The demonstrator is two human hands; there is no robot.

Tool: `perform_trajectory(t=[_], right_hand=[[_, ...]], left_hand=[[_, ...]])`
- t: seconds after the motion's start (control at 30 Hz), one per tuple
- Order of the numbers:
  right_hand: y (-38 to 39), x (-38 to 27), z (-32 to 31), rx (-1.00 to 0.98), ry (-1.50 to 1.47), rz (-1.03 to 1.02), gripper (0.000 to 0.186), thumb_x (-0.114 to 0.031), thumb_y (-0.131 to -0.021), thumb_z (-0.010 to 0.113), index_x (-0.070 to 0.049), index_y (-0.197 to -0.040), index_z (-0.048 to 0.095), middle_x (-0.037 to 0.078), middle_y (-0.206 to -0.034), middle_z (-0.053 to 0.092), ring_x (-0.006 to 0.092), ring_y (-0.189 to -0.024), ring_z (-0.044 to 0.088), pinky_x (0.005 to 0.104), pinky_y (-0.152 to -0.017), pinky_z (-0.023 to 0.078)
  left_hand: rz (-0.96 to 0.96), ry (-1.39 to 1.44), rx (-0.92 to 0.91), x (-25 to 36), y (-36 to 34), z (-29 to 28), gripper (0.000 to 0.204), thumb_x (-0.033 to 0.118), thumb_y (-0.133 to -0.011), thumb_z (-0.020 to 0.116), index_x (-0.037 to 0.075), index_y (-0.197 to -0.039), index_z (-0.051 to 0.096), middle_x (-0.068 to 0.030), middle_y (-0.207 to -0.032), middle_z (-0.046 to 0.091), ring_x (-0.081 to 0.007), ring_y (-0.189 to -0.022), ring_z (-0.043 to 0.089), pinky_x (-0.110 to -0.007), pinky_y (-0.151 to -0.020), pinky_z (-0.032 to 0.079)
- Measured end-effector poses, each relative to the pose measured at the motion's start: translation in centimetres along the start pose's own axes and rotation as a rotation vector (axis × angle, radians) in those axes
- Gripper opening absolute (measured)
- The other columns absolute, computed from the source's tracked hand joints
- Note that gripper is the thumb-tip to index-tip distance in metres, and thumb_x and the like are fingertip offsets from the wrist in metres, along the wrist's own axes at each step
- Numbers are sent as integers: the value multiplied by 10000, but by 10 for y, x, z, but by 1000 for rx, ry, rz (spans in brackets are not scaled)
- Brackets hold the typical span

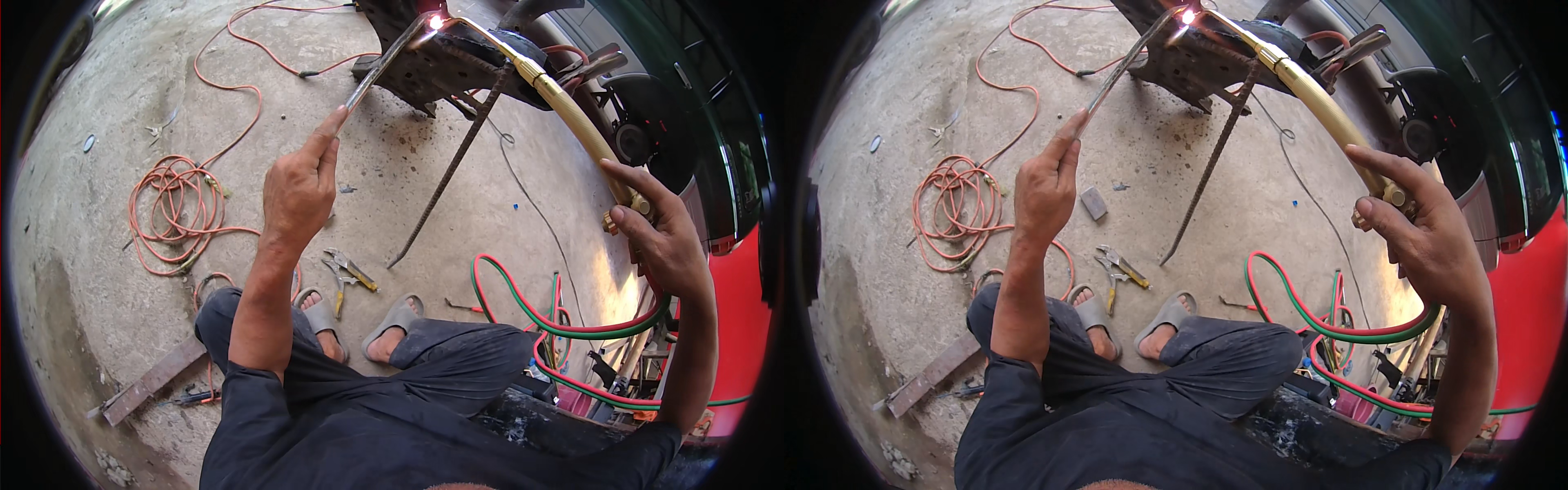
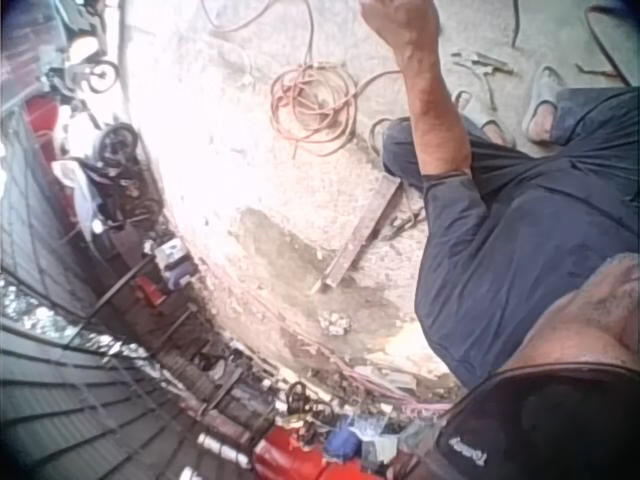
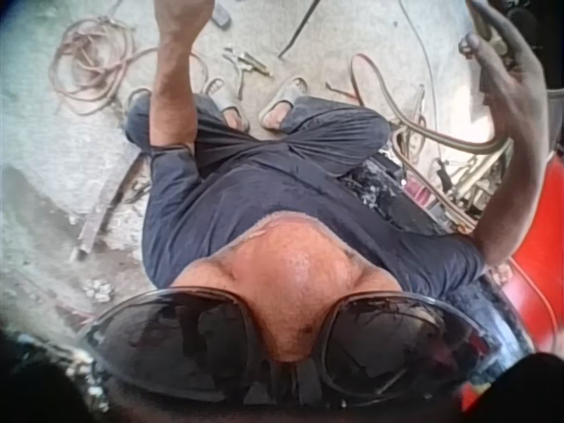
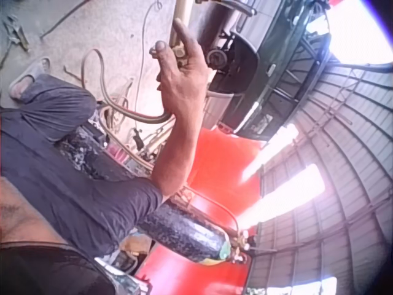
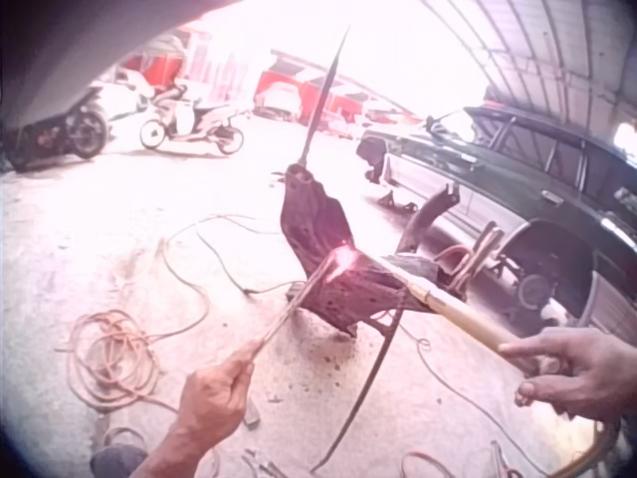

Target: Using an oxy-acetylene torch and filler rod to weld a metal car suspension component.

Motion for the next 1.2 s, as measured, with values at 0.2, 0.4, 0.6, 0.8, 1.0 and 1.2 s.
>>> perform_trajectory(t=[0.2,0.4,0.6,0.8,1.0,1.2], right_hand=[[27,28,11,-82,-145,34,511,-155,-980,763,-89,-1469,629,12,-1028,565,66,-810,619,221,-598,487],[36,54,29,-94,-240,-15,513,-123,-971,780,-81,-1462,637,8,-1020,537,72,-804,582,237,-643,487],[43,59,32,-89,-174,-6,541,-103,-933,803,-84,-1452,650,41,-987,545,137,-884,563,301,-774,483],[47,65,39,-97,-190,-20,565,-49,-897,797,-71,-1443,651,53,-975,556,160,-903,556,311,-816,480],[45,75,43,-84,-215,-32,576,-40,-893,797,-64,-1448,644,57,-970,557,167,-900,560,315,-836,478],[42,82,45,-95,-228,-51,582,-53,-888,807,-62,-1446,644,65,-972,565,178,-898,569,315,-846,479]], left_hand=[[106,-35,44,4,-11,3,410,237,-1081,589,311,-1482,632,-186,-631,609,-324,-511,619,-472,-539,470],[118,-87,72,5,-8,10,409,224,-1083,585,305,-1481,635,-177,-649,620,-316,-524,613,-464,-537,465],[119,-186,77,1,-6,16,418,184,-1068,615,283,-1473,648,-162,-648,616,-300,-522,602,-458,-535,464],[164,-167,104,0,-10,22,441,156,-1061,625,281,-1483,642,-159,-643,608,-295,-505,572,-454,-531,452],[263,-105,220,3,-9,18,464,128,-1053,632,278,-1492,636,-169,-650,604,-291,-503,563,-452,-532,443],[216,-214,128,4,-8,26,479,72,-1052,623,220,-1507,623,-190,-812,702,-211,-530,552,-377,-543,457]])
Point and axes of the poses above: each hand's wrist, its own y-axis away from the middle knuckle, its own z-axis out of the palm, x = y × z, the point moved 4 cm from there along -y, towards the middle knuckle
